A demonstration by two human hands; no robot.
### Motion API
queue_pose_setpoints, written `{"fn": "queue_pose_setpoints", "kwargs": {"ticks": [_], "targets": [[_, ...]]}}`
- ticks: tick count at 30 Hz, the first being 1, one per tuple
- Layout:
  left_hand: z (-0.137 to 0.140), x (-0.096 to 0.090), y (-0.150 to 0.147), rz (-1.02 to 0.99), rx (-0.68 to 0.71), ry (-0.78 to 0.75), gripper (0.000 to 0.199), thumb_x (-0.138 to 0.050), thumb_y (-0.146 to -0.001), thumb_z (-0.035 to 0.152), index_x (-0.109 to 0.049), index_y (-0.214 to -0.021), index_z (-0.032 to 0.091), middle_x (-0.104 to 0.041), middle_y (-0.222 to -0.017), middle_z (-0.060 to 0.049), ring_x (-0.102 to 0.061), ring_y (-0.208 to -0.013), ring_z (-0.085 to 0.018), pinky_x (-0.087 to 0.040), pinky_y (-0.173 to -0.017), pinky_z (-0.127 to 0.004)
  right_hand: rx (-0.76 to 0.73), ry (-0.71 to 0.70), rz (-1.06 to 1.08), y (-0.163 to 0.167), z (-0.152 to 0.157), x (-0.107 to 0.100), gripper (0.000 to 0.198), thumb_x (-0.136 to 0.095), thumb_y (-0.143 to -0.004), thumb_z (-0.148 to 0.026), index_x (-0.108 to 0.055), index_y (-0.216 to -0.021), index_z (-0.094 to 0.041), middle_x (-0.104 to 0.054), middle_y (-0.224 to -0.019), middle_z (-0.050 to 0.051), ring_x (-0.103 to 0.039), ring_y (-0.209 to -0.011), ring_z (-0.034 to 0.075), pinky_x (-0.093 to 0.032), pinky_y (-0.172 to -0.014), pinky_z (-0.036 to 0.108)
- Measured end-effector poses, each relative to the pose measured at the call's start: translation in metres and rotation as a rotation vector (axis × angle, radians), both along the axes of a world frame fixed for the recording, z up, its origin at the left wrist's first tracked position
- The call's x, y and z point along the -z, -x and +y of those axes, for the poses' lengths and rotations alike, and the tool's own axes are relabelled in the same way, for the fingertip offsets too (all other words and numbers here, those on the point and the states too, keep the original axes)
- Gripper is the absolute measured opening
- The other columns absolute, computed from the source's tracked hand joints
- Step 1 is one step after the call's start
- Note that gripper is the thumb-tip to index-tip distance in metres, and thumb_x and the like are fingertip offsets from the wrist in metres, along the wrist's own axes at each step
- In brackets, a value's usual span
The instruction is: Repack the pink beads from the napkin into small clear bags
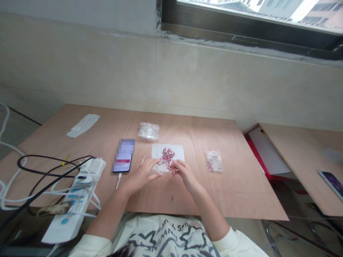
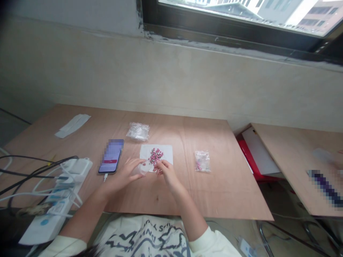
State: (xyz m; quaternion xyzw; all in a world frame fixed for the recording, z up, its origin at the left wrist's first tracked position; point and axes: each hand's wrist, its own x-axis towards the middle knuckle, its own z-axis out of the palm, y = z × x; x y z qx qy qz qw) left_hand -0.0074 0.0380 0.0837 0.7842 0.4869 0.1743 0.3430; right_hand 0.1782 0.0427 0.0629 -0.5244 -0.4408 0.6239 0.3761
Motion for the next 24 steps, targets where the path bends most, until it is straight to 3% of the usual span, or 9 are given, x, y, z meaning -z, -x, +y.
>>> {"fn": "queue_pose_setpoints", "kwargs": {"ticks": [3,5,8,14,17,22,24], "targets": [[0.008,0.009,0.003,0.085,-0.047,-0.041,0.04,-0.057,-0.071,0.033,-0.046,-0.109,0.024,-0.053,-0.112,-0.004,-0.043,-0.109,-0.023,-0.013,-0.101,-0.048,0.172,-0.158,-0.408,-0.007,0.011,0.026,0.013,-0.051,-0.066,-0.026,-0.051,-0.074,-0.015,-0.051,-0.067,0.002,-0.047,-0.06,0.013,-0.039,-0.06,0.027],[0.012,0.013,0.002,0.134,-0.058,-0.042,0.039,-0.057,-0.071,0.032,-0.047,-0.107,0.023,-0.054,-0.11,-0.005,-0.044,-0.108,-0.023,-0.015,-0.099,-0.05,0.177,-0.257,-0.605,-0.008,0.017,0.042,0.016,-0.05,-0.065,-0.018,-0.052,-0.08,-0.014,-0.05,-0.072,0.003,-0.049,-0.067,0.015,-0.04,-0.066,0.029],[0.016,0.016,0.0,0.191,-0.07,-0.017,0.037,-0.057,-0.071,0.03,-0.048,-0.106,0.021,-0.054,-0.11,-0.008,-0.044,-0.108,-0.024,-0.015,-0.097,-0.051,0.102,-0.354,-0.726,-0.006,0.021,0.056,0.015,-0.045,-0.068,-0.013,-0.054,-0.08,-0.015,-0.049,-0.077,0.005,-0.049,-0.072,0.016,-0.04,-0.069,0.029],[0.019,0.021,-0.003,0.228,-0.059,-0.003,0.039,-0.059,-0.07,0.03,-0.047,-0.107,0.02,-0.054,-0.11,-0.008,-0.043,-0.108,-0.026,-0.014,-0.095,-0.054,0.042,-0.393,-0.765,-0.005,0.022,0.054,0.013,-0.042,-0.072,-0.012,-0.054,-0.074,-0.014,-0.051,-0.076,0.007,-0.049,-0.071,0.016,-0.04,-0.067,0.028],[0.018,0.024,-0.005,0.228,-0.066,-0.001,0.04,-0.059,-0.07,0.03,-0.047,-0.106,0.021,-0.054,-0.109,-0.007,-0.043,-0.108,-0.026,-0.014,-0.095,-0.056,0.093,-0.39,-0.685,-0.002,0.02,0.045,0.01,-0.044,-0.074,-0.016,-0.054,-0.075,-0.014,-0.055,-0.074,0.006,-0.05,-0.071,0.016,-0.039,-0.067,0.028],[0.013,0.028,-0.012,0.2,-0.082,0.004,0.039,-0.059,-0.07,0.03,-0.045,-0.106,0.023,-0.054,-0.108,-0.006,-0.043,-0.108,-0.025,-0.016,-0.094,-0.055,-0.01,-0.438,-0.516,0.016,0.011,0.026,0.012,-0.052,-0.072,-0.024,-0.057,-0.079,-0.016,-0.058,-0.075,0.004,-0.05,-0.07,0.015,-0.039,-0.067,0.027],[0.011,0.029,-0.012,0.193,-0.099,-0.013,0.04,-0.059,-0.07,0.03,-0.045,-0.107,0.023,-0.053,-0.108,-0.006,-0.043,-0.107,-0.025,-0.018,-0.094,-0.052,0.033,-0.442,-0.528,0.019,0.006,0.025,0.012,-0.05,-0.073,-0.023,-0.055,-0.082,-0.016,-0.058,-0.079,0.005,-0.05,-0.073,0.015,-0.038,-0.068,0.028]]}}
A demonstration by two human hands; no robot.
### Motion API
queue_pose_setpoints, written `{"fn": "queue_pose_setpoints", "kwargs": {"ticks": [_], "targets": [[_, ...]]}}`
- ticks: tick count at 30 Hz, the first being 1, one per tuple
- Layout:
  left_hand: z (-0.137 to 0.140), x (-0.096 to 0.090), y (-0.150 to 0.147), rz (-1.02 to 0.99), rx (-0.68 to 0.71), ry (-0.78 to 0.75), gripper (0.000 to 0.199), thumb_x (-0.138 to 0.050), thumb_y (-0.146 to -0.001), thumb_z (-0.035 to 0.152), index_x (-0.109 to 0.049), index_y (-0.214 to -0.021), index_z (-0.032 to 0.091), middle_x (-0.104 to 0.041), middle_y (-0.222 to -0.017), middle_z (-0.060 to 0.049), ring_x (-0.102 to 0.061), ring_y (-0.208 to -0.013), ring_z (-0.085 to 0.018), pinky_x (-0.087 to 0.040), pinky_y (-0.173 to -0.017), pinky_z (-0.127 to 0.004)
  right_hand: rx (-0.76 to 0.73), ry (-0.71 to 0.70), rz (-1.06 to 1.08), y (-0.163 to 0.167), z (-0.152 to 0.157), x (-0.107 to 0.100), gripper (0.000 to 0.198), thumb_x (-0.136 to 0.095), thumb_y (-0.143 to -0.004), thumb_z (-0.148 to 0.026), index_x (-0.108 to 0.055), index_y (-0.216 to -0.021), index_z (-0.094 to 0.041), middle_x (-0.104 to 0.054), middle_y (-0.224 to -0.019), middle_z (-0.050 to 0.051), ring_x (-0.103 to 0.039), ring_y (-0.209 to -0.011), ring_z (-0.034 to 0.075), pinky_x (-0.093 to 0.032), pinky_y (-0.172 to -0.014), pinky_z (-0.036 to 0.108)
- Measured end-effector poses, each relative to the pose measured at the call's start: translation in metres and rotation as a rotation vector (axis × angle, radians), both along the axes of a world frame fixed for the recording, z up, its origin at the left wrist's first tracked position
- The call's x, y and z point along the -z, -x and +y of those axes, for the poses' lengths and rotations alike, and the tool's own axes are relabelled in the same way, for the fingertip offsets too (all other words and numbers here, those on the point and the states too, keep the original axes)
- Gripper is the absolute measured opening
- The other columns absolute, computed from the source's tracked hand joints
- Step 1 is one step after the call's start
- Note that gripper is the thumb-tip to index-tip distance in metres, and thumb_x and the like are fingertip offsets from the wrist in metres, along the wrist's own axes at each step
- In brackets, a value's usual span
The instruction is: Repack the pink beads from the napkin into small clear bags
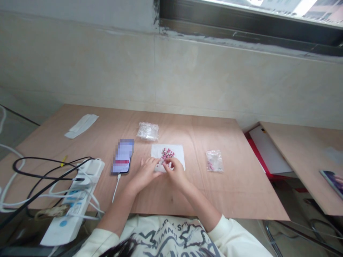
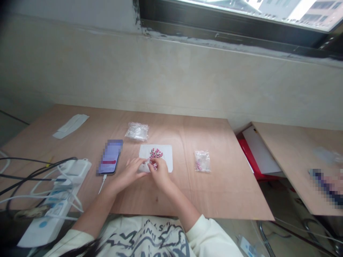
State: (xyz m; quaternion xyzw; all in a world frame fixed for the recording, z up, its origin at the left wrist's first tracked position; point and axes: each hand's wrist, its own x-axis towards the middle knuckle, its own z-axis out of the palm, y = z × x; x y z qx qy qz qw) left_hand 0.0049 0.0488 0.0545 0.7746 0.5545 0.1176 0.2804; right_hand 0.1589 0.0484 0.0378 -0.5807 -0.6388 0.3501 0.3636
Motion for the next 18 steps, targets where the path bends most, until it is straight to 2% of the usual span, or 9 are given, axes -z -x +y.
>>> {"fn": "queue_pose_setpoints", "kwargs": {"ticks": [4,7,10,14,18], "targets": [[-0.006,0.0,0.005,0.002,-0.021,-0.039,0.041,-0.059,-0.069,0.032,-0.046,-0.106,0.021,-0.053,-0.106,-0.006,-0.045,-0.105,-0.024,-0.024,-0.093,-0.044,0.163,-0.016,-0.182,-0.003,-0.013,0.011,0.01,-0.047,-0.072,-0.021,-0.05,-0.079,-0.015,-0.053,-0.079,0.006,-0.047,-0.074,0.017,-0.037,-0.068,0.03],[-0.01,0.001,0.008,0.019,-0.026,-0.036,0.039,-0.059,-0.069,0.032,-0.047,-0.105,0.021,-0.053,-0.106,-0.006,-0.046,-0.103,-0.024,-0.026,-0.091,-0.042,0.159,0.013,-0.378,-0.002,-0.02,0.02,0.008,-0.049,-0.071,-0.021,-0.05,-0.077,-0.016,-0.052,-0.077,0.008,-0.046,-0.075,0.02,-0.036,-0.068,0.031],[-0.013,0.003,0.009,0.039,-0.023,-0.027,0.039,-0.059,-0.069,0.032,-0.047,-0.105,0.021,-0.053,-0.106,-0.006,-0.046,-0.103,-0.024,-0.026,-0.09,-0.041,0.156,0.027,-0.489,0.002,-0.022,0.024,0.007,-0.047,-0.073,-0.02,-0.051,-0.077,-0.015,-0.053,-0.077,0.009,-0.046,-0.074,0.021,-0.035,-0.067,0.031],[-0.013,0.005,0.01,0.066,-0.012,-0.04,0.041,-0.06,-0.068,0.032,-0.048,-0.106,0.02,-0.054,-0.105,-0.007,-0.046,-0.102,-0.025,-0.028,-0.088,-0.04,0.16,0.036,-0.493,0.003,-0.018,0.022,0.011,-0.043,-0.076,-0.018,-0.053,-0.077,-0.015,-0.055,-0.075,0.01,-0.048,-0.072,0.02,-0.034,-0.064,0.03],[-0.011,0.003,0.008,0.084,-0.028,-0.025,0.04,-0.059,-0.069,0.032,-0.048,-0.105,0.02,-0.054,-0.104,-0.007,-0.046,-0.102,-0.025,-0.029,-0.087,-0.04,0.173,0.04,-0.285,0.0,-0.015,0.013,0.013,-0.043,-0.076,-0.019,-0.055,-0.075,-0.015,-0.057,-0.073,0.007,-0.049,-0.069,0.017,-0.035,-0.065,0.029]]}}
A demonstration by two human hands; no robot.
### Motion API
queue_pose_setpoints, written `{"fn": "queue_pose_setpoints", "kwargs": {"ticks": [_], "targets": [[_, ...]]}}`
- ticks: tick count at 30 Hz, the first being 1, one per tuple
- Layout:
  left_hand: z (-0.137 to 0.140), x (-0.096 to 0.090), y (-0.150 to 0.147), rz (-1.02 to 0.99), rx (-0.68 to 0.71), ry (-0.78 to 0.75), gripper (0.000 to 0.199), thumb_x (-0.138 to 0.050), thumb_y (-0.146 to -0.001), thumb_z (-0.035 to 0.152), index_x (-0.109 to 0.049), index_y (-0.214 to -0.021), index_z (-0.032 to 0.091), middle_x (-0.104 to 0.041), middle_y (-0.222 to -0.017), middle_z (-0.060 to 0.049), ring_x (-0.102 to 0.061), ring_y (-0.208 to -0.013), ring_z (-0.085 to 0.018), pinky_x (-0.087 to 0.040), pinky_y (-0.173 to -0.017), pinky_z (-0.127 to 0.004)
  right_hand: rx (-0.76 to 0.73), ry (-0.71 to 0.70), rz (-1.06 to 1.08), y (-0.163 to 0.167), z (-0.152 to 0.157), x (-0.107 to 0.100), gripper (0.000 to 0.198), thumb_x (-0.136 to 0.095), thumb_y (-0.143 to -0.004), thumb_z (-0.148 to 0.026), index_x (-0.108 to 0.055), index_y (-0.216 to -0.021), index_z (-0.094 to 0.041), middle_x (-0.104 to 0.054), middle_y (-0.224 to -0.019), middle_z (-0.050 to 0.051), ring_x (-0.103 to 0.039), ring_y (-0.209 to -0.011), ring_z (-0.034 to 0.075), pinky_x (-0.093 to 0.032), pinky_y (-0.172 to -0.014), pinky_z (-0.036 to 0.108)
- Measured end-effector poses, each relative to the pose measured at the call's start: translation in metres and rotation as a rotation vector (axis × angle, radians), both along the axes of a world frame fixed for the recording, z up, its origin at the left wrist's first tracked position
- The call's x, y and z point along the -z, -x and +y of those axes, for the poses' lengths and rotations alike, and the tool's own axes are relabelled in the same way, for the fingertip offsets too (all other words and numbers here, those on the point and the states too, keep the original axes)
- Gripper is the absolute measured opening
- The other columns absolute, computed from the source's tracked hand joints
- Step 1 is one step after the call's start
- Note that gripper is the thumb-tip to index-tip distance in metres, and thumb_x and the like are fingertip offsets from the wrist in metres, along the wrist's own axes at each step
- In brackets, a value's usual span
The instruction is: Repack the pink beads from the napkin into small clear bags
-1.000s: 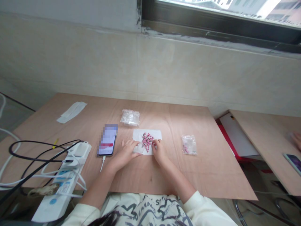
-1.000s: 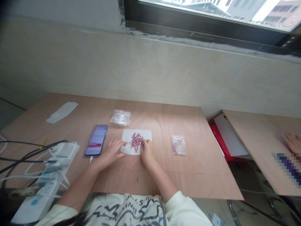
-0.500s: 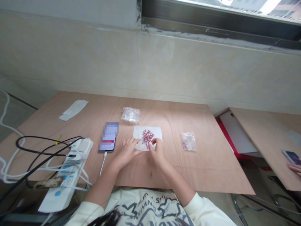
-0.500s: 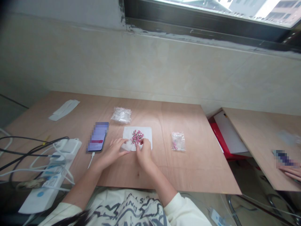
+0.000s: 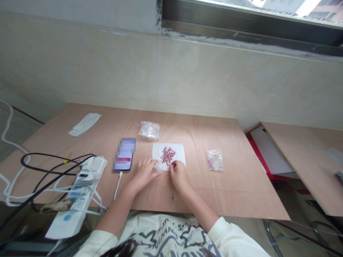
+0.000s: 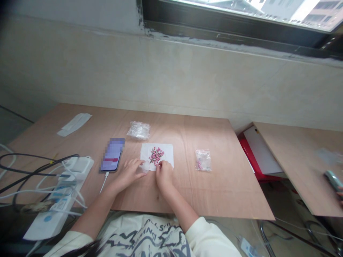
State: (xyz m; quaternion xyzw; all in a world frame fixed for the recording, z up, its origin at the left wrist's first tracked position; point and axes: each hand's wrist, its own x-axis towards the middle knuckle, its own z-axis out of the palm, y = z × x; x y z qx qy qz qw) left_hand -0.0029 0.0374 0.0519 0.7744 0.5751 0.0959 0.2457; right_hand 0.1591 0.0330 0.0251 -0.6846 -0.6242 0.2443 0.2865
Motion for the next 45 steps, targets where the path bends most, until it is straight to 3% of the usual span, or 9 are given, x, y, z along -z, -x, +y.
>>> {"fn": "queue_pose_setpoints", "kwargs": {"ticks": [4,7,13,17,25,34,38,42,45], "targets": [[0.003,0.001,-0.006,-0.01,-0.016,-0.006,0.036,-0.057,-0.07,0.028,-0.049,-0.104,0.02,-0.054,-0.103,-0.008,-0.046,-0.102,-0.025,-0.029,-0.086,-0.04,-0.1,-0.008,0.284,0.006,0.003,-0.013,0.01,-0.049,-0.073,-0.022,-0.057,-0.075,-0.016,-0.058,-0.072,0.004,-0.05,-0.068,0.014,-0.038,-0.064,0.026],[0.007,0.003,-0.009,-0.029,-0.016,-0.029,0.035,-0.056,-0.071,0.025,-0.048,-0.104,0.021,-0.054,-0.103,-0.007,-0.047,-0.101,-0.024,-0.029,-0.087,-0.039,-0.2,0.023,0.365,0.01,0.007,-0.016,0.009,-0.052,-0.071,-0.021,-0.059,-0.073,-0.017,-0.057,-0.071,0.003,-0.049,-0.066,0.014,-0.039,-0.062,0.025],[0.012,0.001,-0.004,0.029,-0.005,-0.027,0.039,-0.06,-0.068,0.03,-0.048,-0.103,0.019,-0.055,-0.102,-0.007,-0.049,-0.099,-0.024,-0.032,-0.084,-0.038,-0.052,-0.045,0.158,-0.001,0.011,0.002,0.013,-0.051,-0.07,-0.018,-0.056,-0.081,-0.014,-0.055,-0.079,0.007,-0.049,-0.077,0.017,-0.038,-0.071,0.03],[0.011,-0.001,0.0,0.041,-0.011,-0.015,0.039,-0.059,-0.069,0.031,-0.048,-0.104,0.018,-0.055,-0.103,-0.008,-0.048,-0.1,-0.024,-0.033,-0.084,-0.037,-0.07,-0.017,0.028,-0.002,0.01,0.007,0.012,-0.047,-0.071,-0.013,-0.055,-0.081,-0.015,-0.054,-0.08,0.007,-0.047,-0.079,0.018,-0.037,-0.072,0.03],[0.005,-0.006,-0.001,0.024,-0.035,0.006,0.038,-0.058,-0.07,0.03,-0.048,-0.105,0.019,-0.055,-0.106,-0.007,-0.048,-0.102,-0.023,-0.033,-0.086,-0.036,-0.067,-0.028,-0.05,0.001,0.009,0.006,0.009,-0.046,-0.073,-0.013,-0.054,-0.076,-0.016,-0.054,-0.076,0.005,-0.047,-0.075,0.017,-0.035,-0.067,0.026],[0.008,-0.006,-0.001,0.01,-0.028,0.016,0.04,-0.059,-0.069,0.03,-0.048,-0.105,0.018,-0.054,-0.105,-0.007,-0.048,-0.102,-0.023,-0.033,-0.087,-0.035,-0.158,-0.08,-0.124,-0.001,0.005,0.015,0.012,-0.05,-0.073,-0.012,-0.06,-0.071,-0.019,-0.053,-0.076,0.005,-0.046,-0.075,0.016,-0.034,-0.066,0.026],[0.014,-0.004,-0.001,0.052,-0.014,0.024,0.04,-0.059,-0.069,0.031,-0.049,-0.106,0.018,-0.055,-0.104,-0.007,-0.048,-0.101,-0.024,-0.032,-0.086,-0.036,-0.155,-0.097,-0.085,-0.003,0.006,0.015,0.011,-0.051,-0.073,-0.012,-0.06,-0.072,-0.018,-0.054,-0.075,0.005,-0.046,-0.075,0.017,-0.035,-0.067,0.027],[0.018,0.002,-0.005,0.051,0.003,0.018,0.04,-0.06,-0.067,0.03,-0.049,-0.104,0.018,-0.055,-0.101,-0.007,-0.048,-0.1,-0.024,-0.032,-0.086,-0.037,-0.074,-0.147,0.098,0.0,0.013,0.007,0.008,-0.053,-0.074,-0.018,-0.061,-0.076,-0.019,-0.055,-0.073,0.004,-0.048,-0.075,0.016,-0.037,-0.069,0.028],[0.02,0.007,-0.008,0.018,0.006,-0.008,0.038,-0.059,-0.068,0.03,-0.049,-0.103,0.018,-0.055,-0.101,-0.007,-0.049,-0.1,-0.023,-0.031,-0.086,-0.037,-0.133,-0.163,0.221,0.006,0.019,-0.003,0.007,-0.055,-0.073,-0.022,-0.062,-0.076,-0.02,-0.055,-0.073,0.003,-0.049,-0.076,0.016,-0.038,-0.07,0.028]]}}
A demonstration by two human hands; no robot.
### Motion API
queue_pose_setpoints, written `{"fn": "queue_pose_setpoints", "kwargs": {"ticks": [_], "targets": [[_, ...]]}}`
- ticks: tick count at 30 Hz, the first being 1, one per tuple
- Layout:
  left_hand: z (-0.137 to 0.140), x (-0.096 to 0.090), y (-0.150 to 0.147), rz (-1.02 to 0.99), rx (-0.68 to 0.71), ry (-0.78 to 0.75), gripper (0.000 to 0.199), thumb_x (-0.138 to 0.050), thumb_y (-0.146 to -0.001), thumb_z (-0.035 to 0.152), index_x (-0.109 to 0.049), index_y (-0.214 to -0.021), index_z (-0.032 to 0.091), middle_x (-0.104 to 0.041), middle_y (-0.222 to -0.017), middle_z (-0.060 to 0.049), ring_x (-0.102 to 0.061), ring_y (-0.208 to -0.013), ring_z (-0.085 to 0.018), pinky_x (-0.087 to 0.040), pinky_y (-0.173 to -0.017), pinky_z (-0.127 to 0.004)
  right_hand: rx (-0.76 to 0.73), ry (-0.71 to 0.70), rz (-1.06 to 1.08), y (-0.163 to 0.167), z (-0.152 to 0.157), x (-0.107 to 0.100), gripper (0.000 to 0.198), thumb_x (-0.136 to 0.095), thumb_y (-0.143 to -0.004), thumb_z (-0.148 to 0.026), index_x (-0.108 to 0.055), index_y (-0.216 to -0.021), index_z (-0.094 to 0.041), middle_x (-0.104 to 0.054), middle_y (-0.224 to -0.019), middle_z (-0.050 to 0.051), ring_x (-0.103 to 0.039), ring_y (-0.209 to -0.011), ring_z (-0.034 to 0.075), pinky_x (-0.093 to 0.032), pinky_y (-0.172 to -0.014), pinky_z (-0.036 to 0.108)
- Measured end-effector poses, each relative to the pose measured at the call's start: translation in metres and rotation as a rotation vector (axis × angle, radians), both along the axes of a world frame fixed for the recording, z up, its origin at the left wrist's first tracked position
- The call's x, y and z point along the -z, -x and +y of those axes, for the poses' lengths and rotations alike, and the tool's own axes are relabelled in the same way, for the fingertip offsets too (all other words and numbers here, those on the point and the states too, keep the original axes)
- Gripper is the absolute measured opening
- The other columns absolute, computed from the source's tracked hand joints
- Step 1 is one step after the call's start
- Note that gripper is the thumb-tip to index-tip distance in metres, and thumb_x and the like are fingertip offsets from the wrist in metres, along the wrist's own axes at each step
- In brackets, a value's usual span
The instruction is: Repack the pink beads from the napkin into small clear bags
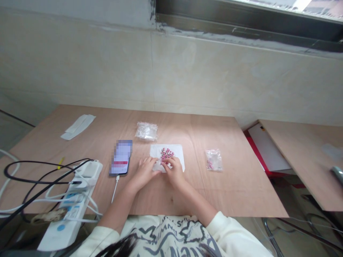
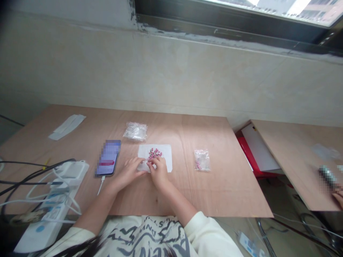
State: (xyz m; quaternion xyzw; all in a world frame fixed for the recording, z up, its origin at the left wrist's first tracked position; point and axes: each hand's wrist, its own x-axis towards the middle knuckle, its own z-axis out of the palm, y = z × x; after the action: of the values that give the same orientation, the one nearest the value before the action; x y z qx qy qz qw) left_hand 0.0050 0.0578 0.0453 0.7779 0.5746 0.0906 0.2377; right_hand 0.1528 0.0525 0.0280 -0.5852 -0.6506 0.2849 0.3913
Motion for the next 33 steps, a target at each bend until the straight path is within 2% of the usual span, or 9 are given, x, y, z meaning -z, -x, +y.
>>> {"fn": "queue_pose_setpoints", "kwargs": {"ticks": [2,4,7,13,19,24,28,33], "targets": [[0.001,0.001,-0.001,-0.025,-0.011,-0.01,0.037,-0.058,-0.069,0.03,-0.049,-0.104,0.019,-0.055,-0.101,-0.006,-0.049,-0.099,-0.022,-0.032,-0.086,-0.036,-0.036,0.006,0.025,0.001,0.002,-0.004,0.008,-0.056,-0.073,-0.023,-0.063,-0.077,-0.021,-0.056,-0.073,0.002,-0.049,-0.076,0.016,-0.039,-0.071,0.028],[0.001,-0.002,0.0,-0.041,-0.028,-0.007,0.038,-0.058,-0.069,0.03,-0.048,-0.104,0.018,-0.055,-0.101,-0.006,-0.049,-0.097,-0.022,-0.033,-0.085,-0.035,-0.001,0.017,0.018,-0.004,0.0,-0.003,0.01,-0.056,-0.073,-0.024,-0.062,-0.079,-0.02,-0.056,-0.073,0.003,-0.049,-0.076,0.016,-0.039,-0.071,0.029],[-0.001,-0.008,0.002,-0.037,-0.046,0.007,0.039,-0.059,-0.069,0.031,-0.049,-0.104,0.018,-0.055,-0.102,-0.006,-0.049,-0.097,-0.022,-0.034,-0.085,-0.034,0.067,0.037,-0.062,-0.015,-0.01,0.007,0.011,-0.058,-0.07,-0.022,-0.059,-0.081,-0.018,-0.055,-0.075,0.004,-0.048,-0.076,0.017,-0.038,-0.07,0.03],[-0.011,-0.014,0.002,-0.034,-0.058,0.027,0.037,-0.059,-0.069,0.028,-0.049,-0.103,0.018,-0.055,-0.104,-0.007,-0.048,-0.1,-0.023,-0.033,-0.086,-0.035,0.025,0.09,-0.205,-0.026,-0.025,0.026,0.008,-0.052,-0.072,-0.014,-0.058,-0.071,-0.018,-0.056,-0.076,0.005,-0.047,-0.078,0.018,-0.038,-0.069,0.03],[-0.018,-0.005,-0.003,-0.019,-0.033,0.026,0.037,-0.059,-0.068,0.029,-0.05,-0.102,0.019,-0.056,-0.101,-0.006,-0.048,-0.101,-0.023,-0.031,-0.087,-0.036,0.069,0.069,-0.106,-0.016,-0.022,0.01,0.009,-0.052,-0.074,-0.019,-0.06,-0.071,-0.019,-0.057,-0.072,0.004,-0.049,-0.074,0.017,-0.037,-0.068,0.029],[-0.014,0.001,-0.001,-0.007,-0.048,0.008,0.037,-0.057,-0.07,0.031,-0.049,-0.104,0.019,-0.056,-0.103,-0.006,-0.048,-0.1,-0.023,-0.032,-0.086,-0.036,0.027,0.068,-0.033,-0.005,-0.015,0.003,0.01,-0.055,-0.073,-0.026,-0.061,-0.077,-0.019,-0.058,-0.073,0.003,-0.05,-0.075,0.017,-0.038,-0.068,0.028],[-0.009,-0.005,0.004,0.032,-0.048,0.029,0.039,-0.058,-0.069,0.032,-0.049,-0.105,0.019,-0.055,-0.103,-0.007,-0.048,-0.101,-0.024,-0.033,-0.085,-0.036,0.125,0.064,-0.163,-0.008,-0.008,0.016,0.01,-0.052,-0.074,-0.024,-0.057,-0.078,-0.016,-0.057,-0.073,0.006,-0.048,-0.073,0.018,-0.037,-0.067,0.03],[-0.004,-0.01,0.006,0.04,-0.053,0.039,0.038,-0.058,-0.069,0.032,-0.05,-0.103,0.02,-0.056,-0.102,-0.006,-0.048,-0.101,-0.024,-0.032,-0.086,-0.037,0.134,0.06,-0.306,-0.007,-0.002,0.025,0.007,-0.051,-0.074,-0.022,-0.055,-0.074,-0.017,-0.057,-0.074,0.008,-0.047,-0.073,0.02,-0.036,-0.066,0.03]]}}
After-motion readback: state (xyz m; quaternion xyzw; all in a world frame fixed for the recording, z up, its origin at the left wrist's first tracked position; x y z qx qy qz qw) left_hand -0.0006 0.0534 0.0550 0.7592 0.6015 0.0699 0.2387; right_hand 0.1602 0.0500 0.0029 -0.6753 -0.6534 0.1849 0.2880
